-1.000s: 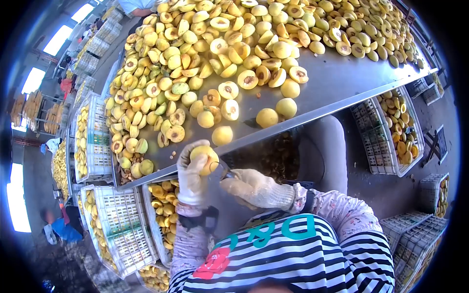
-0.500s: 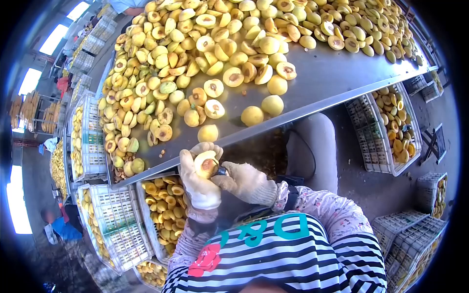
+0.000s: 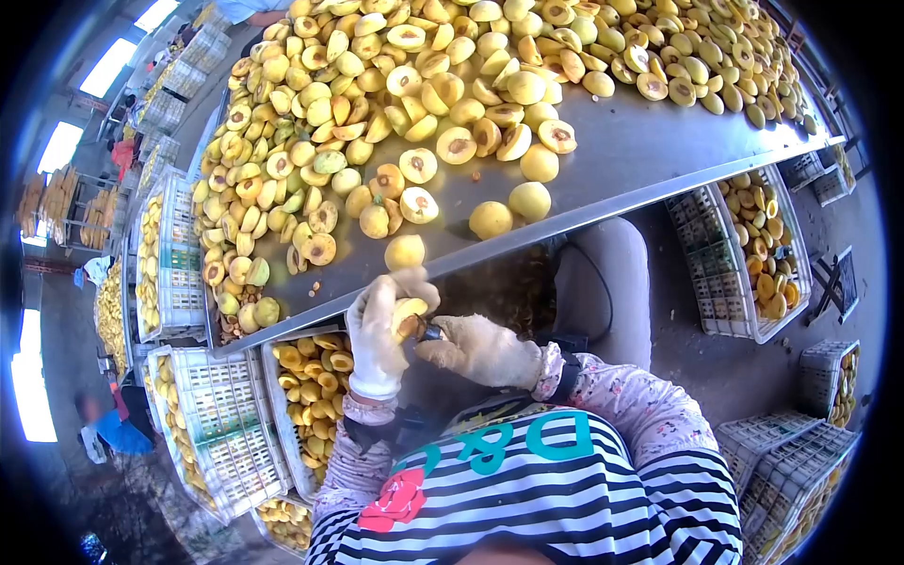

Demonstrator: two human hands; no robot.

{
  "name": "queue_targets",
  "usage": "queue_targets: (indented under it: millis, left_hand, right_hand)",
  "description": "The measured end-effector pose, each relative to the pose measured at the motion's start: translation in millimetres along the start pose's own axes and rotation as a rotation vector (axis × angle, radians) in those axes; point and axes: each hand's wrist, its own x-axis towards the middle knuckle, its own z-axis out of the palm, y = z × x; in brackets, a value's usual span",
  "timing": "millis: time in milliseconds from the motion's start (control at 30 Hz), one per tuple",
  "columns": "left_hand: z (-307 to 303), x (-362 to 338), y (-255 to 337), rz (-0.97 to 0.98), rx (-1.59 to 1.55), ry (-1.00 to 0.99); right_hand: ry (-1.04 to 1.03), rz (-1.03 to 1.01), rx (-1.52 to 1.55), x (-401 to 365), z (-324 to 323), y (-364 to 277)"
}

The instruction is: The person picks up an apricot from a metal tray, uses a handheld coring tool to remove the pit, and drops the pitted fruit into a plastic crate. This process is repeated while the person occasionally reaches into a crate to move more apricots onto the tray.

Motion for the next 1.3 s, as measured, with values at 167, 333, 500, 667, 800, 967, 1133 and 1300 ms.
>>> queue_targets:
  millis: [167,333,500,667,800,967,1133,1300]
  left_hand:
    - [-5.7,8.6,-3.5,-0.036,-0.124,-0.049]
    - [-4.2,12.2,19.0,-0.12,-0.261,-0.085]
    - [3.8,-12.5,-31.1,0.025,-0.48,0.077]
    - [-2.6,-3.3,-9.0,-0.202,-0.442,-0.013]
    - [-9.2,1.1,-6.9,-0.27,-0.515,-0.084]
    - [-15.0,4.6,-10.9,-0.332,-0.604,-0.107]
    - [-26.9,5.3,-16.2,-0.466,-0.81,-0.063]
    - [-74.6,-16.1,-34.0,0.165,0.07,0.209]
  right_hand:
    - [-0.187,0.373,0.577,-0.4,5.9,8.0]
    - [-0.119,0.298,0.455,-0.9,12.6,-1.9]
    - [-0.297,0.369,0.898,-10.5,19.9,1.2]
    - [-0.144,0.135,0.467,-1.3,28.5,18.9]
    - [-0.293,0.303,0.763,-3.2,21.9,6.6]
    - [-0.58,0.505,1.381,2.9,21.6,17.8]
    - [-0.856,0.548,1.627,11.5,30.3,20.4]
    - [-0.351,0.538,1.199,7.9,22.0,7.2]
